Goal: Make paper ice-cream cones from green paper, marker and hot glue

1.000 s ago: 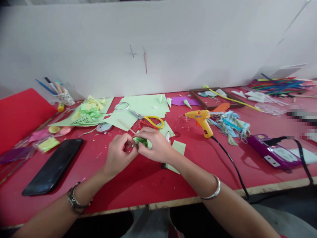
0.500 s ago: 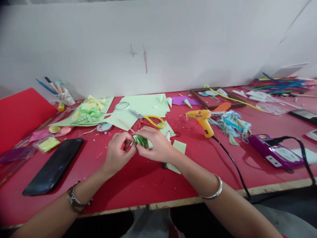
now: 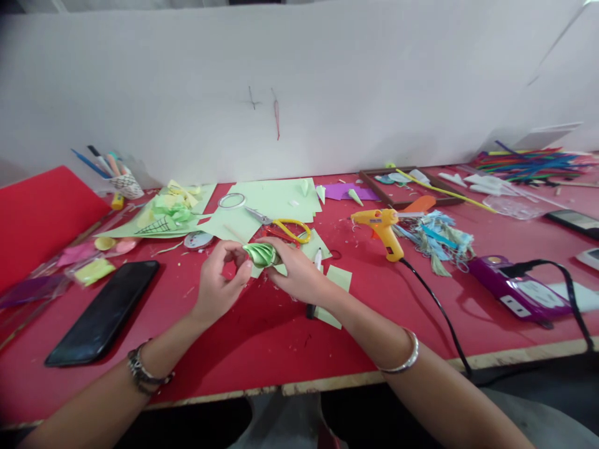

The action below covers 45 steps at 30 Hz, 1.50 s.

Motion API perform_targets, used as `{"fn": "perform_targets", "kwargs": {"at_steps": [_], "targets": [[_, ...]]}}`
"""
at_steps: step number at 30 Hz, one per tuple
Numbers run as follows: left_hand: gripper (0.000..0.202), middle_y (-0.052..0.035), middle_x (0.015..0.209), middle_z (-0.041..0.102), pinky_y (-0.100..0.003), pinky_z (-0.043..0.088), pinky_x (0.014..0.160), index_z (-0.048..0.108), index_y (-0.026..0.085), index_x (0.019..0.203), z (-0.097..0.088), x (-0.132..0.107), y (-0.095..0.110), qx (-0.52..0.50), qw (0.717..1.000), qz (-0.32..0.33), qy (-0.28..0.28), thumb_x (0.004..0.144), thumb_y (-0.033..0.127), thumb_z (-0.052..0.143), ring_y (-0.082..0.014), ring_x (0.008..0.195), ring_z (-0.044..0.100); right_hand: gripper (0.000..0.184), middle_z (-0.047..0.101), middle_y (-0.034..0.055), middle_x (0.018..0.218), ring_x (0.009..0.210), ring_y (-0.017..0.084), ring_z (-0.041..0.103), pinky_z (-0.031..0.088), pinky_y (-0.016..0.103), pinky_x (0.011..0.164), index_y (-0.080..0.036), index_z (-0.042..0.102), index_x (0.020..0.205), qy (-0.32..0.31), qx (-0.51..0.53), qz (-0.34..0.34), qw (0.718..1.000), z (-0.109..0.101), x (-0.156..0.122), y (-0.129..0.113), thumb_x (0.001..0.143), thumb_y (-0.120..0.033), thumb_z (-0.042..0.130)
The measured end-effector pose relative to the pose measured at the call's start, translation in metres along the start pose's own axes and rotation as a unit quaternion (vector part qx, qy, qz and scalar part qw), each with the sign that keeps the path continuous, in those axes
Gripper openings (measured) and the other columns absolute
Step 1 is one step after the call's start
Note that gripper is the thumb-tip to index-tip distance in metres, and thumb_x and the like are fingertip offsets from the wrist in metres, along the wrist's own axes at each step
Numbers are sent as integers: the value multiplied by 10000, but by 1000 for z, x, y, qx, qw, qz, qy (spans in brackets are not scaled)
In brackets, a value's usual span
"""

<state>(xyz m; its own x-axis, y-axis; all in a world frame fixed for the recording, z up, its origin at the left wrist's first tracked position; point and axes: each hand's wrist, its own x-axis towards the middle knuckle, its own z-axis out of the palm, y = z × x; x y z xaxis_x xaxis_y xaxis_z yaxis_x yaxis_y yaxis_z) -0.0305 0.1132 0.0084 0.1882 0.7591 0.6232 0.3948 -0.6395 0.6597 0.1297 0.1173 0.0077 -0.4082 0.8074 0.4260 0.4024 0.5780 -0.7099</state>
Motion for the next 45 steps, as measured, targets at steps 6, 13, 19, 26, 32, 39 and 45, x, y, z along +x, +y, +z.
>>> {"fn": "perform_targets", "kwargs": {"at_steps": [6,13,19,26,32,39,45], "targets": [[202,42,678,438,-228,382,599,450,189,874,1,0,-2,-24,999,24,2,701,147,546,-77,578,433,274,489,4,795,718,131,476,406,269,639,-179,451,873,-17,80,36,996,2,-1,-1,638,-45,414],[248,28,728,465,-258,407,636,445,194,902,0,-1,2,-6,999,44,-22,698,220,584,-82,586,463,246,476,-7,806,752,121,474,396,264,691,-183,446,848,-32,142,31,989,3,0,-1,655,-32,432],[178,12,731,508,-265,407,653,486,191,878,-3,1,4,31,997,65,-38,741,272,565,-98,604,473,266,496,-9,796,759,130,496,408,270,695,-188,438,877,-32,130,30,990,5,-1,-1,659,-36,440],[139,-9,791,548,-255,418,699,512,186,906,-2,1,5,32,995,73,-56,768,186,518,-116,706,505,229,489,-11,793,748,127,493,400,260,677,-186,432,865,-27,117,31,992,7,-1,3,671,-65,428],[224,-26,861,563,-282,434,732,504,185,926,-2,4,4,30,994,53,-87,712,120,505,-142,781,528,296,498,-1,778,732,148,486,391,269,643,-190,430,852,-17,38,31,999,5,-1,3,595,-43,403],[221,-14,864,542,-258,438,701,468,199,930,-4,6,-5,-14,984,-18,-176,721,157,528,-134,800,519,301,503,42,797,764,189,481,382,308,660,-186,414,842,-26,-100,-24,994,2,0,2,576,-46,425],[204,-2,810,525,-229,436,646,455,191,907,1,3,-4,-28,986,-39,-160,719,145,518,-122,752,515,277,498,50,819,790,198,466,378,321,681,-190,410,844,-21,-162,-47,986,2,0,2,599,-60,426]]}}
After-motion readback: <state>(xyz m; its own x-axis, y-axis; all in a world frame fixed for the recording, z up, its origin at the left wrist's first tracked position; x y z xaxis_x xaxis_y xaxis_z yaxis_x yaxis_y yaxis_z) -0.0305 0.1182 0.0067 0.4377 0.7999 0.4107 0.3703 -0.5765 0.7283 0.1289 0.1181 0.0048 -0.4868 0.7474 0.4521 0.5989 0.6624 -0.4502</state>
